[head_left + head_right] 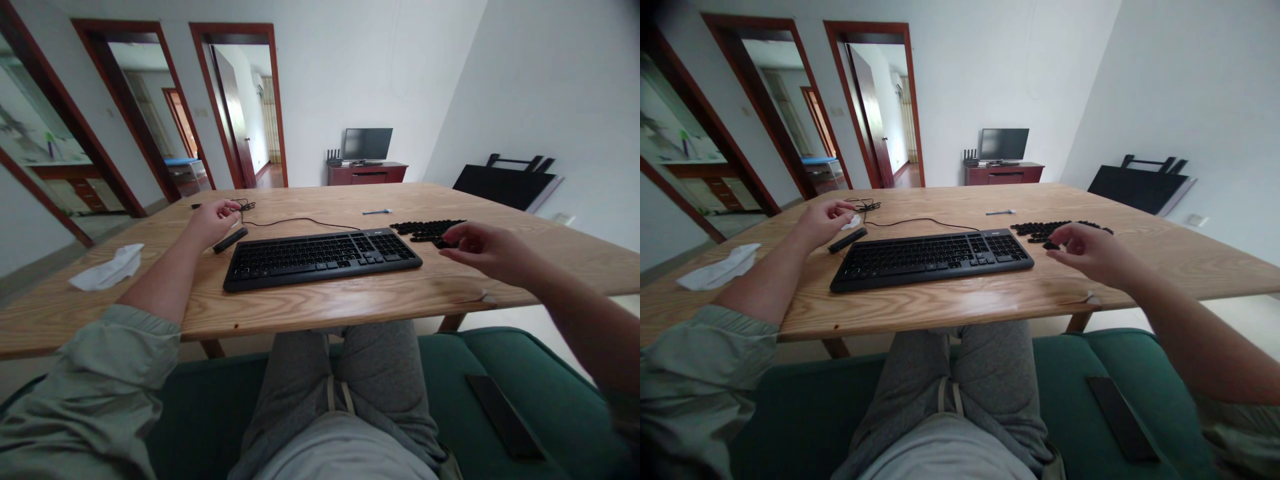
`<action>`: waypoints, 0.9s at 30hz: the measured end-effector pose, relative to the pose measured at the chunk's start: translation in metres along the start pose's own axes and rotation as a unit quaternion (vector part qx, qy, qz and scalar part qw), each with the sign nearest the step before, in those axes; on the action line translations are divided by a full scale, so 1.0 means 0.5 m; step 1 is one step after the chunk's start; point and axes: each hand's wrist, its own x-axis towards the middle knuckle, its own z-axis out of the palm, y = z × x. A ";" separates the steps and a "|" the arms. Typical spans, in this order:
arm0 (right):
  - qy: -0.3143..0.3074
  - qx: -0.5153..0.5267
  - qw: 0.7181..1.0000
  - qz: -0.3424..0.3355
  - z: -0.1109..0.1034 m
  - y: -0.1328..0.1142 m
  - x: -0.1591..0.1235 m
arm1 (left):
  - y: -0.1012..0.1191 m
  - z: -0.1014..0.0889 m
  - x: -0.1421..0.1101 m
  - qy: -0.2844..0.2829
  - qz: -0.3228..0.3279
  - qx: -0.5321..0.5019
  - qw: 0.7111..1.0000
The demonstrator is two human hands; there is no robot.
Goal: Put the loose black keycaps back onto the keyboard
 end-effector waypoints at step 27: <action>-0.073 0.084 0.973 -0.202 0.222 -0.212 0.052 | 0.007 0.002 -0.007 -0.019 0.049 0.039 0.998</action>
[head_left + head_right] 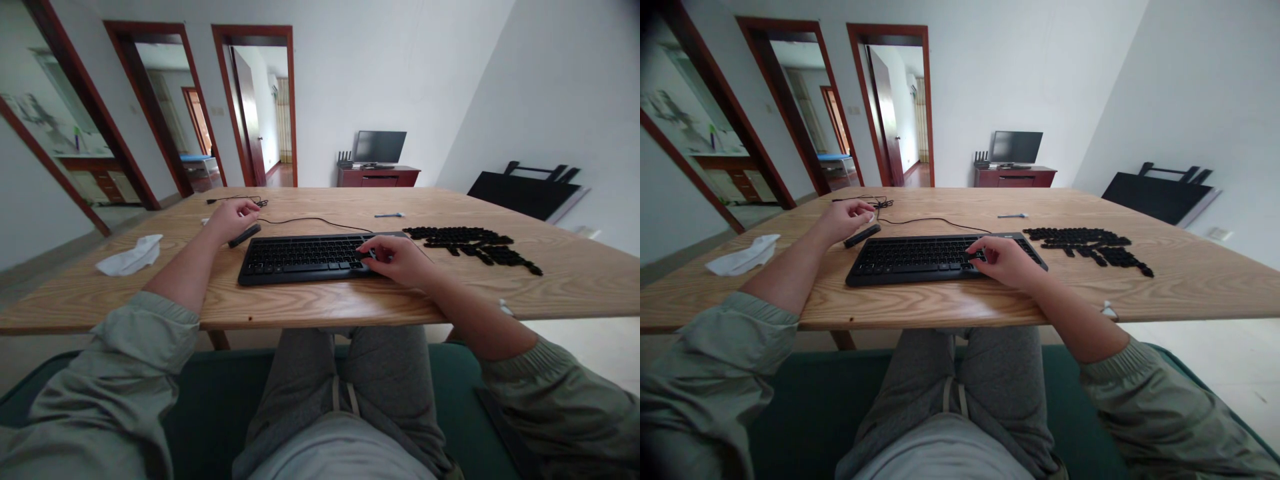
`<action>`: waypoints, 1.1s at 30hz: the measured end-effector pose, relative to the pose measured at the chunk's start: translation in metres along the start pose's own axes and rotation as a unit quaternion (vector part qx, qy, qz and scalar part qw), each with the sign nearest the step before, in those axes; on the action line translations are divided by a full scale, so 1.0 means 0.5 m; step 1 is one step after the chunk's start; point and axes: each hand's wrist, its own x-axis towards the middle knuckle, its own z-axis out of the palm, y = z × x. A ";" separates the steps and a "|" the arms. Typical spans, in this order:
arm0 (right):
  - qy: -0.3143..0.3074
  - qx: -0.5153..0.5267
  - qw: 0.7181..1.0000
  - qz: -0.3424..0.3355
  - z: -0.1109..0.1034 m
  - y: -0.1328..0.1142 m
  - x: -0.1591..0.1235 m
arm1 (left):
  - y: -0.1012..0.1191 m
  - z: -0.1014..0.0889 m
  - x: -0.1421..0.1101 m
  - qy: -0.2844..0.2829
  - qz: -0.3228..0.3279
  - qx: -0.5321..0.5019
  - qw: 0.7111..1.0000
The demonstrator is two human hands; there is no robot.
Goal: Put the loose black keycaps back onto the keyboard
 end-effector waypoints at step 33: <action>-0.069 -0.061 0.995 -0.023 0.007 0.011 -0.001 | 0.021 -0.004 -0.006 0.000 -0.011 0.001 1.000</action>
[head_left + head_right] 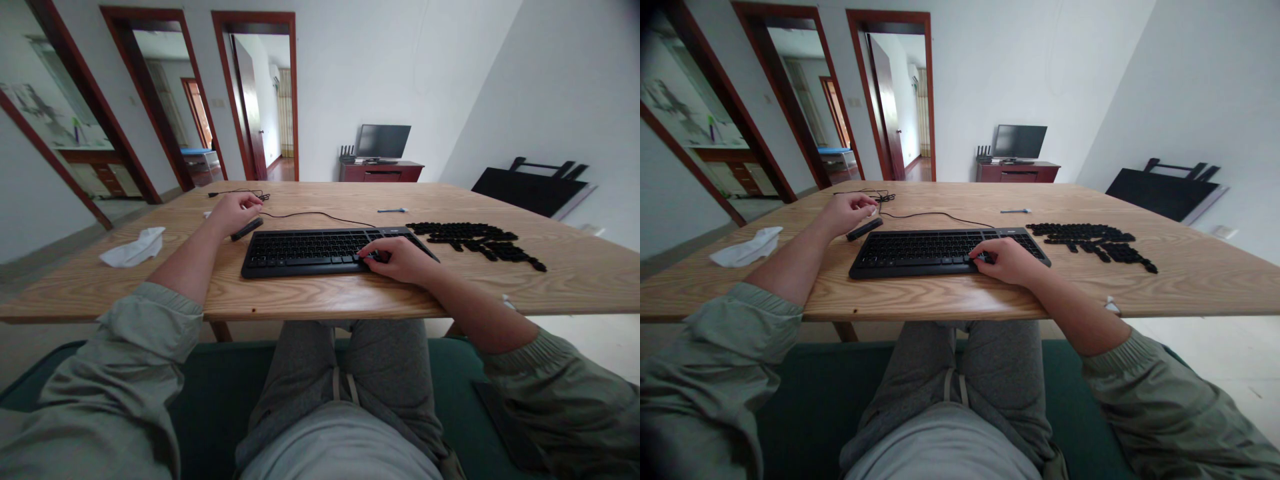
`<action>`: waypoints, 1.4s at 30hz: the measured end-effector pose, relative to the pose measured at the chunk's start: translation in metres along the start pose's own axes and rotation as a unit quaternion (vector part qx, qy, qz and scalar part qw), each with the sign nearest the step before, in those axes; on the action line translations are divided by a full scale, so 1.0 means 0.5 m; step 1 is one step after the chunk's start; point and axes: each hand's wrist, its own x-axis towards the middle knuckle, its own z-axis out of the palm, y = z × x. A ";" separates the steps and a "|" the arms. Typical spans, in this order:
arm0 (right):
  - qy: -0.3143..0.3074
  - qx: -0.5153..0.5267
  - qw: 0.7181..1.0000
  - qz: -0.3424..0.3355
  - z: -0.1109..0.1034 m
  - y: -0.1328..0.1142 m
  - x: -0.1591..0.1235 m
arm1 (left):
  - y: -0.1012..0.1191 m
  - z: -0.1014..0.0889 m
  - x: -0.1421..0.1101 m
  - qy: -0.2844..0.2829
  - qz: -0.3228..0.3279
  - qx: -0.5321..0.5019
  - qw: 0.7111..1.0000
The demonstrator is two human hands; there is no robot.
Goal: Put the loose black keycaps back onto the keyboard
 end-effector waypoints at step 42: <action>0.030 -0.158 0.973 -0.163 0.022 -0.019 -0.024 | -0.006 0.005 0.000 -0.012 0.010 0.017 1.000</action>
